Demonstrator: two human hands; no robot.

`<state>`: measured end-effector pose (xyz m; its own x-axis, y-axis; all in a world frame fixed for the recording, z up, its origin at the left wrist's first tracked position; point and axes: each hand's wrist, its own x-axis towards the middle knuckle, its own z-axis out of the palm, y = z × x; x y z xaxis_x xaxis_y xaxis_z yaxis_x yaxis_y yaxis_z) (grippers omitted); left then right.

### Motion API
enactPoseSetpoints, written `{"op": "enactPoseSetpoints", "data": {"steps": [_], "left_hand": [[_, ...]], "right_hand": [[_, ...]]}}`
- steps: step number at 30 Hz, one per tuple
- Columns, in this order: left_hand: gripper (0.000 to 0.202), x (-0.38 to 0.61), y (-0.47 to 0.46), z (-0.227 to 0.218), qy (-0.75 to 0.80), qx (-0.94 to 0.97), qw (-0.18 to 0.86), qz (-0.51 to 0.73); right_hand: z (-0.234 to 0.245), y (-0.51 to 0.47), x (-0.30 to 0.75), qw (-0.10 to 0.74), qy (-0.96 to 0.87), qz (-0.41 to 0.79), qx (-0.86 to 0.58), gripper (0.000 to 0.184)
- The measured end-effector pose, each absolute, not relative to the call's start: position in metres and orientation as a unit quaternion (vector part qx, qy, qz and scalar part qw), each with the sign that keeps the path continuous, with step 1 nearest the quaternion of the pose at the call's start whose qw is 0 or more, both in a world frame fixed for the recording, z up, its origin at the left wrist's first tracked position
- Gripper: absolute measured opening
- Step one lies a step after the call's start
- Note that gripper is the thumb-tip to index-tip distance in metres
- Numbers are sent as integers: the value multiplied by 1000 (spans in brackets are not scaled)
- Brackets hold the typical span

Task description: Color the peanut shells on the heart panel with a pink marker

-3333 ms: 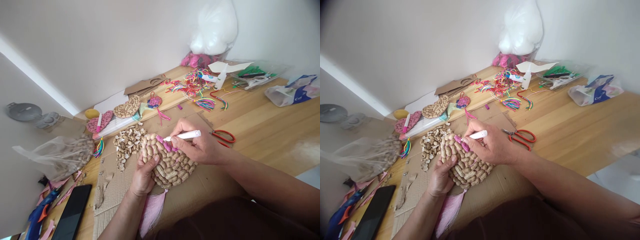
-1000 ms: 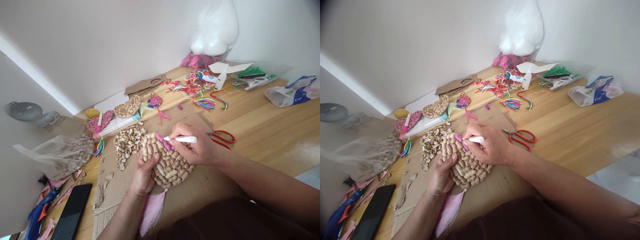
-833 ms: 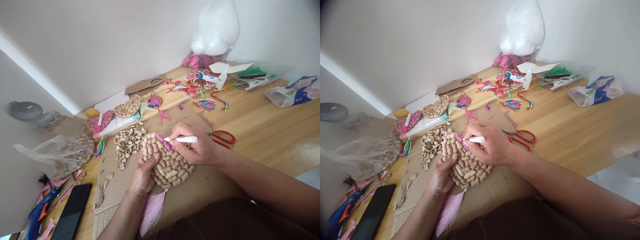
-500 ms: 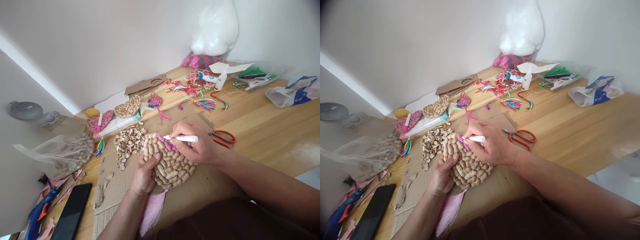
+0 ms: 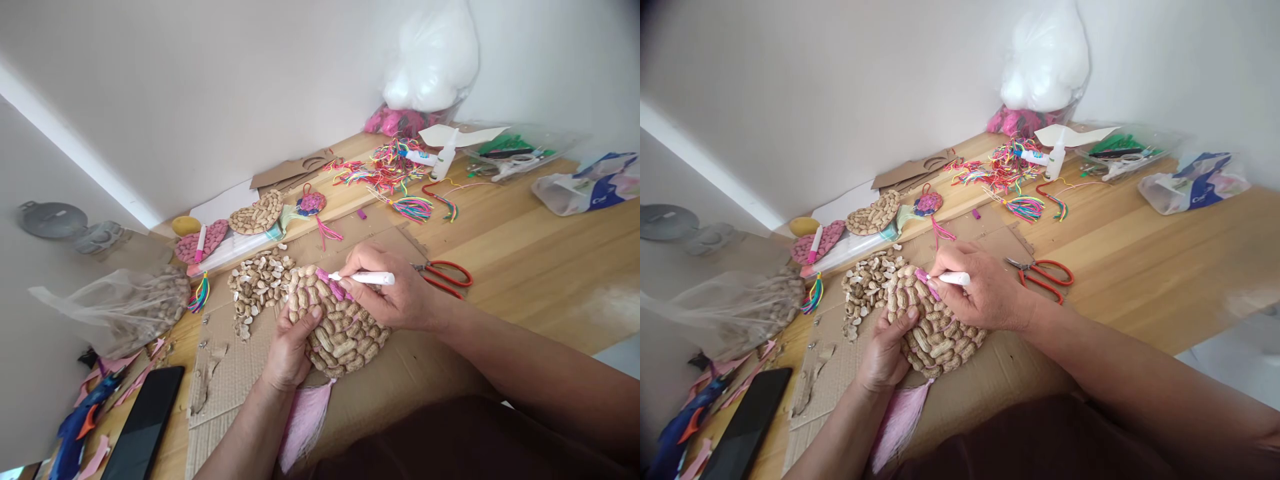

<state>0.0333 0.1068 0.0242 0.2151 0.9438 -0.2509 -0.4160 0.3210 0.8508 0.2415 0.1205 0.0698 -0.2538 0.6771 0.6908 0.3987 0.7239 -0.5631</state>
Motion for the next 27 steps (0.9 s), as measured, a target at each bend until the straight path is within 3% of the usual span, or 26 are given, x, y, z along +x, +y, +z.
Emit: {"op": "enactPoseSetpoints", "data": {"steps": [27], "left_hand": [[50, 35, 100, 25, 385, 374, 686, 491]], "right_hand": [[70, 115, 238, 498, -781, 102, -363, 15]]}}
